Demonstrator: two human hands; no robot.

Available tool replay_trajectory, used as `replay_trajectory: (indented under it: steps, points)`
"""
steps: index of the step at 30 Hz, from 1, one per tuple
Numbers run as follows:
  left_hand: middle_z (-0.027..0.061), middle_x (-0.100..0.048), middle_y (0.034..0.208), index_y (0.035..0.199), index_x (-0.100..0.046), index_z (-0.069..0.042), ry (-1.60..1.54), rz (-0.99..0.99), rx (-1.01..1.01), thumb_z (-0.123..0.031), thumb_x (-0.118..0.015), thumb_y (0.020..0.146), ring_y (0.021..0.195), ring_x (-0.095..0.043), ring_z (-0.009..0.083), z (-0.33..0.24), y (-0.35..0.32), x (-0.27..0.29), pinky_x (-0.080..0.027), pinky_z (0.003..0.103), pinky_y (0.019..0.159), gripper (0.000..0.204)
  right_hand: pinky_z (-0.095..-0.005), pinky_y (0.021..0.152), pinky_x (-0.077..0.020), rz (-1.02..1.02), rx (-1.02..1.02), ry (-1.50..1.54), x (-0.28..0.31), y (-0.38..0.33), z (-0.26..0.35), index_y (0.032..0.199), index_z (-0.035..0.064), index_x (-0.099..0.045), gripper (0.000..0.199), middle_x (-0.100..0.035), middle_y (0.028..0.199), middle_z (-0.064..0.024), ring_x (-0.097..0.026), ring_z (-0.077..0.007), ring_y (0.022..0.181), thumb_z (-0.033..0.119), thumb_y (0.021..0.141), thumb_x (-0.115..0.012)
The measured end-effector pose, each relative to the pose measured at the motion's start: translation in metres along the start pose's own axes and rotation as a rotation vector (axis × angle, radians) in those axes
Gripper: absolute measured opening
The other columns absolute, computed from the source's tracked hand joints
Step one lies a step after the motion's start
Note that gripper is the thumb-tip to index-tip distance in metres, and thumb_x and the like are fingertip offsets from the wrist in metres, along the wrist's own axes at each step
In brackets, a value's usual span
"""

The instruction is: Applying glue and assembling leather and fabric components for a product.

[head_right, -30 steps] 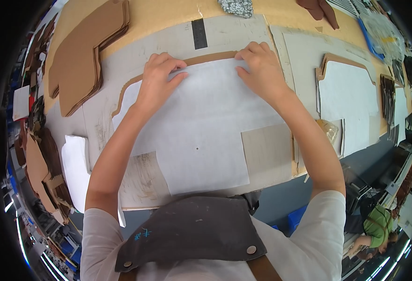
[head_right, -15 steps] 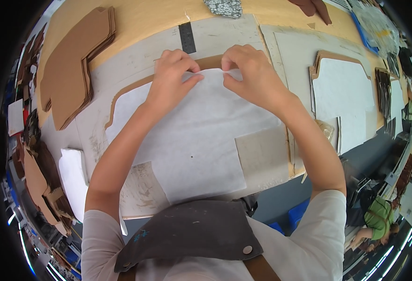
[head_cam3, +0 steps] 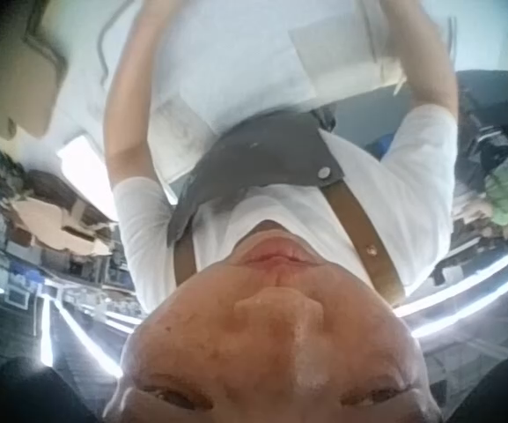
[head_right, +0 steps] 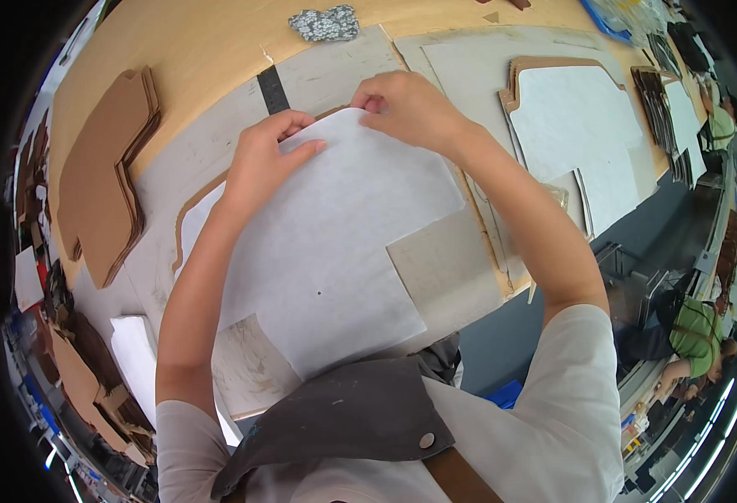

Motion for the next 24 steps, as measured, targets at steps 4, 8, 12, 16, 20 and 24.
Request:
replay_trajectory:
  steps: [4, 8, 12, 16, 20, 24]
  points:
    - [0.014, -0.067, 0.084, 0.088, -0.065, 0.001, 0.04, 0.123, 0.128, -0.017, -0.074, 0.078, 0.079, -0.063, 0.0266, -0.003, 0.01, -0.009, -0.05, 0.036, 0.071, 0.023, -0.0281, 0.071, -0.0466, -0.257, -0.113, -0.026, 0.034, -0.027, -0.014, 0.097, 0.0035, -0.067, 0.017, -0.065, 0.085, -0.0049, -0.057, -0.0168, 0.079, 0.01, 0.08, -0.068]
    - [0.0136, -0.067, 0.082, 0.085, -0.065, 0.001, 0.078, 0.098, 0.096, -0.016, -0.073, 0.079, 0.078, -0.063, 0.0262, -0.005, 0.012, -0.01, -0.049, 0.036, 0.069, 0.019, -0.0344, 0.074, -0.0487, -0.233, -0.307, -0.063, 0.038, -0.057, -0.024, 0.095, 0.0031, -0.067, 0.018, -0.063, 0.084, -0.0081, -0.059, -0.0223, 0.084, 0.01, 0.078, -0.068]
    - [0.0126, -0.065, 0.078, 0.081, -0.065, 0.0, 0.122, 0.017, -0.015, -0.013, -0.072, 0.078, 0.075, -0.06, 0.0271, -0.006, 0.013, -0.011, -0.047, 0.037, 0.067, 0.015, -0.0348, 0.074, -0.0484, -0.301, -0.264, -0.079, 0.025, -0.083, -0.022, 0.094, 0.0026, -0.067, 0.016, -0.064, 0.086, -0.0089, -0.058, -0.0238, 0.084, 0.006, 0.078, -0.068]
    - [0.0085, -0.059, 0.071, 0.084, -0.065, 0.0, 0.212, -0.048, -0.144, -0.013, -0.073, 0.079, 0.065, -0.054, 0.0187, -0.001, 0.011, -0.009, -0.043, 0.031, 0.06, 0.016, -0.0364, 0.078, -0.0468, -0.46, -0.079, -0.262, 0.005, -0.105, -0.007, 0.095, 0.003, -0.068, 0.016, -0.065, 0.095, -0.0081, -0.057, -0.0264, 0.091, 0.003, 0.079, -0.066]
    - [0.0085, -0.058, 0.07, 0.082, -0.065, 0.0, 0.22, -0.053, -0.151, -0.012, -0.073, 0.078, 0.063, -0.052, 0.0191, 0.0, 0.011, -0.01, -0.043, 0.031, 0.059, 0.015, -0.0427, 0.093, -0.0392, -0.431, -0.069, -0.454, -0.018, -0.12, 0.005, 0.113, 0.0054, -0.063, 0.03, -0.06, 0.122, -0.0052, -0.051, -0.0289, 0.111, 0.01, 0.084, -0.062]
    - [0.0083, -0.058, 0.069, 0.081, -0.066, 0.0, 0.247, -0.049, -0.159, -0.012, -0.073, 0.078, 0.063, -0.053, 0.0191, 0.001, 0.013, -0.011, -0.043, 0.032, 0.059, 0.015, -0.0465, 0.101, -0.0307, -0.337, -0.128, -0.518, -0.033, -0.124, 0.005, 0.127, 0.0066, -0.054, 0.042, -0.049, 0.138, -0.0039, -0.042, -0.0292, 0.123, 0.017, 0.087, -0.06]
Point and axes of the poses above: each hand's wrist, its own y-axis towards the middle knuckle, its own x-axis out of the back of the hand, z = x × y, the point moved 6 cm from there along y, towards the middle knuckle
